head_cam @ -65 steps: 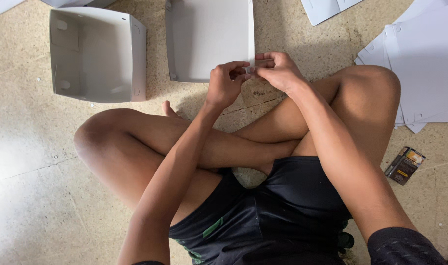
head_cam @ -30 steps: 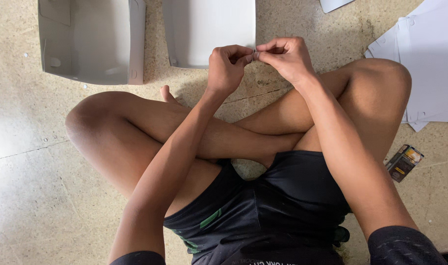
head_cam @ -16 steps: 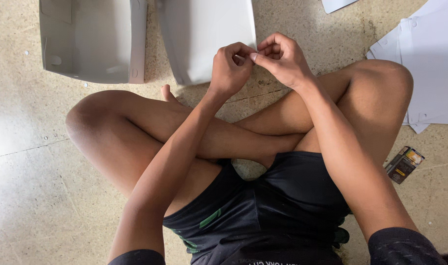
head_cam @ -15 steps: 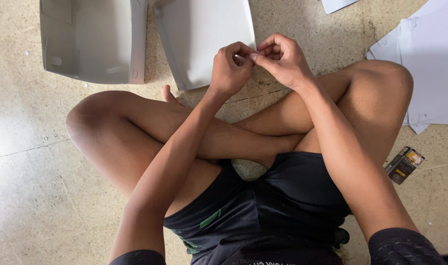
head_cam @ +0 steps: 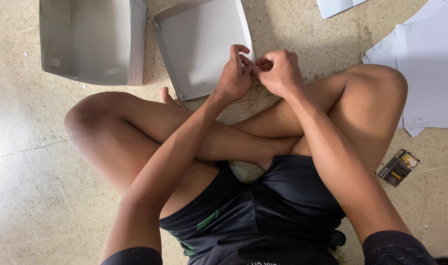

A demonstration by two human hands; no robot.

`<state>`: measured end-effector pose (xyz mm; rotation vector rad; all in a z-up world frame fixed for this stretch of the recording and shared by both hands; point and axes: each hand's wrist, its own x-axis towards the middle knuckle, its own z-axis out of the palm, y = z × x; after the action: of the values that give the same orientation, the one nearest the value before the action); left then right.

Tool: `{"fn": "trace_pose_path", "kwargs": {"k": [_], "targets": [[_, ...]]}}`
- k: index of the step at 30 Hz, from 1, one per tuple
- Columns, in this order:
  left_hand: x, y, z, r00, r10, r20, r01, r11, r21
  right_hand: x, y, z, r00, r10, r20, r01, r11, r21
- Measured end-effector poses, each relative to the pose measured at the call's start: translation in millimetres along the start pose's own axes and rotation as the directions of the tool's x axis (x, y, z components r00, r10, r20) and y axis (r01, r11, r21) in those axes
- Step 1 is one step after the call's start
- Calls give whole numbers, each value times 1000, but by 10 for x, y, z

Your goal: The person assembles cardboard boxes by folding edges and interlocking flaps by hand while sitting on the floor.

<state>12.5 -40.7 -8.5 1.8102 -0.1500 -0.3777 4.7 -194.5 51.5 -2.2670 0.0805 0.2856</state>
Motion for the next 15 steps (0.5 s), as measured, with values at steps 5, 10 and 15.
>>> {"fn": "trace_pose_path", "kwargs": {"k": [5, 10, 15], "targets": [[-20, 174, -48, 999, -35, -37, 44, 964, 264, 64, 152, 42, 995, 98, -33, -102, 979, -177], [7, 355, -292, 925, 40, -378, 237, 716, 656, 91, 233, 21, 973, 120, -196, -184, 917, -355], [-94, 515, -561, 749, -200, -632, 612, 575, 543, 149, 407, -32, 934, 187, -303, -267, 931, -248]]}}
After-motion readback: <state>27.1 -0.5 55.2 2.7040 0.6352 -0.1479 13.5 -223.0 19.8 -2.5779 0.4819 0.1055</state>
